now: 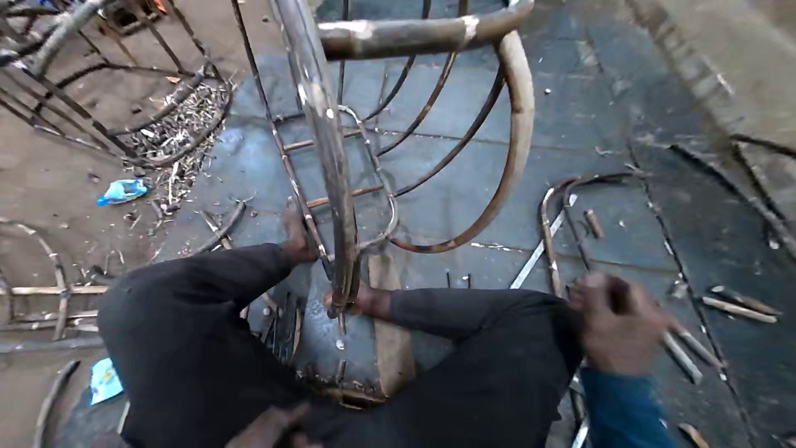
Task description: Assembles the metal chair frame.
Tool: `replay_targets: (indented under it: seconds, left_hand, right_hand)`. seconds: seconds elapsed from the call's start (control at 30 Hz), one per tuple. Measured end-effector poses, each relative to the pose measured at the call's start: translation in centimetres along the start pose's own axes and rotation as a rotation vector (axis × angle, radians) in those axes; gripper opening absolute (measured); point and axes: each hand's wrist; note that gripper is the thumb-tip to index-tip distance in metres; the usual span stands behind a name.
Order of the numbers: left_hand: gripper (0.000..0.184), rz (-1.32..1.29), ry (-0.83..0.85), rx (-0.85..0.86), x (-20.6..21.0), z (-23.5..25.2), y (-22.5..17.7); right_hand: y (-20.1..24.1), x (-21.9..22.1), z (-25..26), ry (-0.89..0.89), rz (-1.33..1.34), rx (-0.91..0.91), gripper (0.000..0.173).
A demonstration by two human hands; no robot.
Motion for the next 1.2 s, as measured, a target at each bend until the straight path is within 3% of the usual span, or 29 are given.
replay_targets:
  seconds: [0.07, 0.13, 0.17, 0.23, 0.3, 0.4, 0.5, 0.6, 0.7, 0.73, 0.8, 0.83, 0.9, 0.93, 1.03, 1.07, 1.13, 1.2]
  left_hand:
    - [0.068, -0.069, -0.380, 0.241, 1.6, 6.4, 0.0]
    - [0.099, -0.113, -0.485, 0.328, 4.0, 13.9, -0.3]
    - [0.099, -0.148, -0.471, 0.303, 5.7, 16.8, -0.4]
    - [0.061, -0.256, -0.445, 0.263, 8.8, 20.2, -0.8]
    - [0.038, -0.239, -0.420, 0.323, 8.6, 21.2, -2.7]
    - [0.037, -0.048, -0.428, 0.403, 3.9, 21.4, -7.5]
    - [0.035, 0.348, -0.390, 0.441, -1.6, 21.1, -13.8]
    - [0.037, 0.692, -0.342, 0.572, -1.6, 20.0, -17.8]
    - [0.031, 0.903, -0.192, 0.552, 1.1, 18.5, -17.8]
    - [0.028, 0.939, -0.155, 0.549, 2.0, 18.2, -17.2]
    - [0.028, 0.979, -0.109, 0.541, 3.4, 17.7, -15.9]
    - [0.028, 0.990, -0.101, 0.541, 4.2, 17.3, -15.1]
    - [0.031, 0.972, -0.115, 0.576, 6.1, 16.4, -13.2]
    - [0.033, 0.943, -0.140, 0.608, 7.1, 16.1, -12.3]
    - [0.036, 0.864, -0.206, 0.668, 8.5, 15.7, -10.8]
    - [0.036, 0.844, -0.218, 0.718, 8.6, 15.6, -10.5]
    - [0.034, 0.764, -0.232, 0.853, 8.1, 15.4, -9.9]
    - [0.044, 0.481, -0.246, 0.920, 7.1, 13.9, -8.8]
  right_hand:
    - [-1.7, 7.1, 2.6, 0.154, 0.119, -0.040, 0.057]
    - [0.1, 13.1, 3.5, 0.256, 0.289, -0.018, 0.052]
    - [0.7, 15.6, 2.9, 0.276, 0.396, 0.053, 0.059]
    - [2.1, 18.7, 0.9, 0.211, 0.570, 0.234, 0.081]
    - [3.1, 19.6, 0.0, 0.124, 0.600, 0.340, 0.078]
    - [5.4, 19.4, -2.2, 0.105, 0.688, 0.470, 0.077]
    - [7.8, 20.9, -7.1, 0.205, 0.883, 0.601, 0.091]
    - [11.7, 20.5, -11.6, 0.213, 1.169, 0.714, 0.084]
    - [17.6, 13.9, -11.7, 0.407, 0.850, 1.202, 0.063]
    - [17.5, 13.3, -11.5, 0.540, 0.750, 1.255, 0.059]
    - [14.4, 14.8, -12.8, 0.766, 0.656, 1.106, 0.058]
    - [12.9, 15.4, -13.9, 0.746, 0.679, 1.038, 0.055]
    - [11.4, 14.1, -15.5, 0.471, 0.915, 1.039, 0.049]
    - [11.3, 12.6, -15.6, 0.309, 1.068, 1.031, 0.055]
    - [10.6, 8.4, -15.4, 0.210, 1.422, 0.809, 0.096]
    - [10.5, 7.9, -15.7, 0.187, 1.417, 0.725, 0.095]
    - [11.3, 7.5, -15.5, 0.133, 1.280, 0.662, 0.066]
    - [12.5, 7.5, -14.5, 0.120, 1.157, 0.715, 0.038]
Point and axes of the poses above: each hand's wrist, its own z-axis towards the middle knuckle, its own x-axis out of the palm, y = z × x, and after that the axes turned 11 degrees about -y, right-handed
